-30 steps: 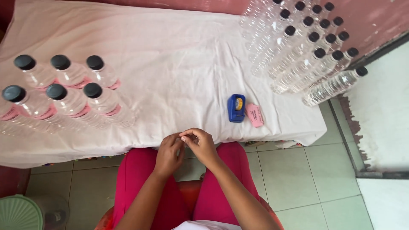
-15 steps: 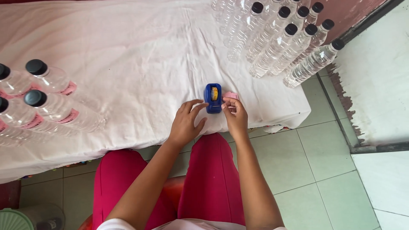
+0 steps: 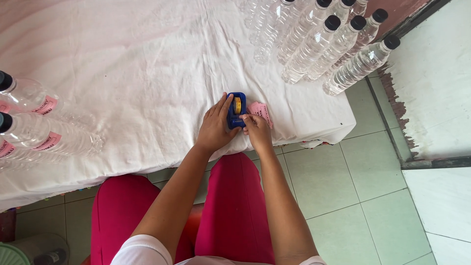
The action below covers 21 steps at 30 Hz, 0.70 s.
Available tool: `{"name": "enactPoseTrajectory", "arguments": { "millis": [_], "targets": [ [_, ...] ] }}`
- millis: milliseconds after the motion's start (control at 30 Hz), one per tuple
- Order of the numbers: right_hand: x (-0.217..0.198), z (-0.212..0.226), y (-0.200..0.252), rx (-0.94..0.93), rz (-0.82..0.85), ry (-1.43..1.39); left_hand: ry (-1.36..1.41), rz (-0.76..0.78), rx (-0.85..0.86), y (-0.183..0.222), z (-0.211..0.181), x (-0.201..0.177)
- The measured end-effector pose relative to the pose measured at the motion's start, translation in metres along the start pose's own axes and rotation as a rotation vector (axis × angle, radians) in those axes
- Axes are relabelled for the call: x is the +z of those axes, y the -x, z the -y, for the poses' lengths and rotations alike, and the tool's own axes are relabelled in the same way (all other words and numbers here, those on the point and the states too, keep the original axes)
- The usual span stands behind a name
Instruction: Applying pink adhesive labels to clear plastic bottles and arranging them on a table.
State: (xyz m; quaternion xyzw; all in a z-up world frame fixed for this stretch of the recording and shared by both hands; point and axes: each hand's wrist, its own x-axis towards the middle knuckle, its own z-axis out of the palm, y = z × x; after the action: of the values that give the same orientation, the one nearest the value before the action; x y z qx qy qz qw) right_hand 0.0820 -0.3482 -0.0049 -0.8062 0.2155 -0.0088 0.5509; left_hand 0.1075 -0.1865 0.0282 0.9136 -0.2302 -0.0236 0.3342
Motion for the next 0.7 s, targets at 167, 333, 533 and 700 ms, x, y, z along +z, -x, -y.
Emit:
{"name": "enactPoseTrajectory", "arguments": {
  "millis": [167,333,533,700],
  "targets": [
    [0.005,0.007,-0.001,0.065,0.004,-0.106,0.065,0.01,0.002,-0.01,0.007,0.004],
    [0.01,-0.005,-0.004,0.063,0.022,-0.266,0.092,-0.057,0.018,-0.01,0.014,0.004],
    [0.031,-0.028,-0.016,0.117,0.058,-0.373,0.15,-0.056,-0.018,0.003,0.013,-0.014],
    [0.018,0.019,0.011,0.15,0.042,-0.415,0.15,-0.061,-0.011,0.008,0.011,-0.013]
  ]
}}
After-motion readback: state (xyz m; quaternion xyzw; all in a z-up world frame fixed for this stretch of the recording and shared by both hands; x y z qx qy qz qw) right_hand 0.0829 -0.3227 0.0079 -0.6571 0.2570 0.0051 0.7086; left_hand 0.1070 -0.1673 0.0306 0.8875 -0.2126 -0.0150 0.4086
